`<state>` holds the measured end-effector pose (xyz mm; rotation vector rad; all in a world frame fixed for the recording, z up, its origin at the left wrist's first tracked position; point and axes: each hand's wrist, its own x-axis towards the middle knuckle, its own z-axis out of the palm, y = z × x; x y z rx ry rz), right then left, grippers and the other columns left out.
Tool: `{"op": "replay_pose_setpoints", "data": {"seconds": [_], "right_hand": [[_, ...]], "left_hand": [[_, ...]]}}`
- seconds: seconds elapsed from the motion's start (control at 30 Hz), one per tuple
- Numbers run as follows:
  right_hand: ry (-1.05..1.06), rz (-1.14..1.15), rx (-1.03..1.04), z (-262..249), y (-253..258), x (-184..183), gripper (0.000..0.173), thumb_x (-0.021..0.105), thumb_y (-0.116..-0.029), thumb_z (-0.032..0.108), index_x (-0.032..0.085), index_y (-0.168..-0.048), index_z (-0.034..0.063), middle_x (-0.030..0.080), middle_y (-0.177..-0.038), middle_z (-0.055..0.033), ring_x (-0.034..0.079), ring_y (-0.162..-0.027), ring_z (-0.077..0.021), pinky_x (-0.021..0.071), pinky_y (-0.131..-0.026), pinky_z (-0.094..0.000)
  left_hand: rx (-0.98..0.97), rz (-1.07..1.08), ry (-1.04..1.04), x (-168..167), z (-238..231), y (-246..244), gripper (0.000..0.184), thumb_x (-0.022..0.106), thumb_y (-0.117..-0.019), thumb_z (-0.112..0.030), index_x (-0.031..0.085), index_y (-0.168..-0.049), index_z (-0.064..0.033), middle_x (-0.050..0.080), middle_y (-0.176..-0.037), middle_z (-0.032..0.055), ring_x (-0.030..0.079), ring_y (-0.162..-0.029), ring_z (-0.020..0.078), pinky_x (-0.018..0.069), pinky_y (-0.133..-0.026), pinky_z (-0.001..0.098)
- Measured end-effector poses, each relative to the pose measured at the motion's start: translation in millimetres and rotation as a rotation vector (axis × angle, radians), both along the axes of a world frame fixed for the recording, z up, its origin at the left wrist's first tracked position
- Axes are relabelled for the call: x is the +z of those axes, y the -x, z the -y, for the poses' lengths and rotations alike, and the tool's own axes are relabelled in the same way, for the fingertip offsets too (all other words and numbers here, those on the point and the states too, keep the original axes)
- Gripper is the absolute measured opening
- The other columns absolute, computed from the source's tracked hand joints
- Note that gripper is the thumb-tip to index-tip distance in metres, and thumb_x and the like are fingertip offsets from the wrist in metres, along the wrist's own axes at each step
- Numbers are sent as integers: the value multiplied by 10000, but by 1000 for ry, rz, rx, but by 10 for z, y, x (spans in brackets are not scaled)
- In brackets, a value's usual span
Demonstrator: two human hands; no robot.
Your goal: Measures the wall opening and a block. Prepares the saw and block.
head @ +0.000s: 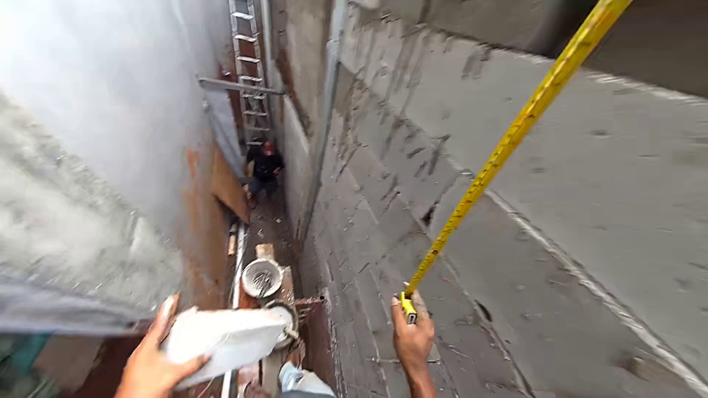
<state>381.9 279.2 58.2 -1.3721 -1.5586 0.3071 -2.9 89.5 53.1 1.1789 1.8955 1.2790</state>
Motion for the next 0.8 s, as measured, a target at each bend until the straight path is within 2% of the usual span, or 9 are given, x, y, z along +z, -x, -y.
{"op": "replay_pose_setpoints", "data": {"seconds": [0.07, 0.2, 0.27, 0.33, 0.43, 0.5, 0.6, 0.7, 0.8], "right_hand": [[148, 143, 363, 160, -42, -198, 469, 648, -912, 224, 657, -1251, -101, 720, -1097, -216, 701, -956, -168, 571, -889, -333], [487, 229, 732, 403, -57, -417, 454, 683, -889, 146, 655, -1279, -86, 725, -1099, -217, 712, -968, -227, 578, -903, -412], [617, 194, 812, 502, 13, -497, 456, 673, -902, 142, 636, -1302, -76, 721, -1086, -187, 701, -939, -175, 582, -885, -370], [662, 200, 875, 556, 163, -558, 468, 671, -907, 143, 623, -1312, -88, 719, -1093, -193, 700, -941, -174, 579, -884, -366], [640, 259, 938, 575, 494, -652, 473, 665, -903, 118, 612, -1317, -105, 712, -1133, -219, 704, -986, -199, 573, -921, -386], [629, 276, 948, 580, 758, -737, 495, 663, -899, 116, 597, -1332, -114, 708, -1146, -233, 707, -973, -204, 575, -909, -393], [628, 247, 953, 562, 1186, -870, 503, 661, -912, 119, 578, -1360, -94, 708, -1034, -194, 648, -721, -119, 577, -684, -342], [684, 338, 1042, 558, 1552, -957, 526, 631, -928, 129, 544, -1410, -62, 693, -992, -177, 584, -641, -110, 533, -605, -351], [763, 505, 1212, 547, 1935, -1172, 527, 618, -948, 116, 514, -1432, -64, 671, -940, -177, 581, -638, -148, 531, -615, -387]], "left_hand": [[150, 130, 8, 12, 17, 160, 1332, 916, -507, -208, 208, -1628, -80, 646, -1376, 55, 648, -1206, 113, 558, -1018, 315], [221, 443, -112, 49, 7, 396, 1340, 879, -549, 20, 108, -1640, -89, 650, -1354, 119, 695, -1151, 219, 623, -940, 385], [274, 535, -168, 42, 76, 435, 1302, 841, -595, 91, 92, -1644, -99, 641, -1356, 145, 707, -1123, 253, 640, -900, 410], [367, 586, -199, 23, 181, 439, 1273, 822, -619, 114, 102, -1646, -107, 626, -1377, 154, 709, -1117, 259, 643, -889, 412], [528, 575, -255, -109, 469, 369, 1274, 849, -594, 101, 139, -1637, -76, 599, -1418, 157, 683, -1173, 245, 623, -942, 395], [635, 475, -288, -255, 748, 258, 1300, 894, -543, 33, 176, -1624, -41, 589, -1435, 147, 646, -1239, 217, 592, -1005, 370], [808, 367, -339, -483, 1177, 49, 1286, 918, -528, -20, 211, -1601, 10, 579, -1442, 156, 613, -1282, 209, 557, -1057, 357], [1165, 683, -357, -707, 1590, -210, 1074, 839, -647, 89, 311, -1574, -35, 617, -1375, 173, 672, -1178, 240, 607, -961, 390], [1573, 1153, -359, -1104, 2022, -494, 564, 752, -874, -66, 542, -1398, -48, 684, -1199, 185, 699, -1038, 293, 603, -861, 479]]}}
